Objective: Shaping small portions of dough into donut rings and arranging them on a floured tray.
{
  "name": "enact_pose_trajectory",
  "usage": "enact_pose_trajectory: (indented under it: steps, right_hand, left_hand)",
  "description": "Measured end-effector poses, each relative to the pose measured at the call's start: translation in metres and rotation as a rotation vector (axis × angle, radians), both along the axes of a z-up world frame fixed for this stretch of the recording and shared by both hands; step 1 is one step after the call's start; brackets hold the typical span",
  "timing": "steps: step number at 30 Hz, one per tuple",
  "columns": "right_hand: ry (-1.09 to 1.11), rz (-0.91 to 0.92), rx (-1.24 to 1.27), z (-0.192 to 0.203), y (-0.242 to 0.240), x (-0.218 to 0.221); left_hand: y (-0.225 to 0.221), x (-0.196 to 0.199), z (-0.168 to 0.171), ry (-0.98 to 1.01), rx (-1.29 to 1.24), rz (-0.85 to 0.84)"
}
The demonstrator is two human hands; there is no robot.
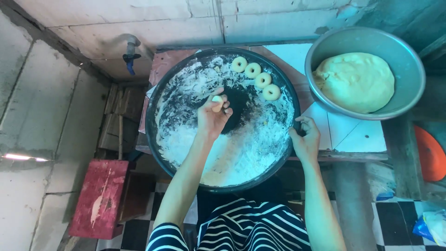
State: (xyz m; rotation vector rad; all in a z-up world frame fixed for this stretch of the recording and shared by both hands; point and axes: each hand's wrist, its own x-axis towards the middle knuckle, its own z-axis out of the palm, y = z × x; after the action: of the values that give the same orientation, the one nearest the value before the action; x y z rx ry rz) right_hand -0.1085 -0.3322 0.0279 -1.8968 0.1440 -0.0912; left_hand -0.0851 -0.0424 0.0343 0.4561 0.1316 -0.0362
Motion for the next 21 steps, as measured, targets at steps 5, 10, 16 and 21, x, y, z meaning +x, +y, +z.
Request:
enact_pose_trajectory:
  steps: [5, 10, 16, 21]
  right_hand:
    - [0.034, 0.004, -0.144, 0.034, 0.005, -0.005]
    - [-0.481, -0.115, -0.468, 0.034, 0.029, -0.016]
    - [-0.588, 0.353, 0.062, 0.073, 0.138, 0.009]
    - [-0.340, 0.531, -0.010, 0.066, 0.160, 0.021]
  left_hand:
    - [-0.005, -0.016, 0.031, 0.061, 0.185, 0.066]
    - [-0.011, -0.018, 0.014, 0.033, 0.546, 0.149]
    - [-0.069, -0.041, 0.057, -0.151, 0.576, 0.103]
    - [-0.058, -0.056, 0.087, 0.194, -0.032, 0.085]
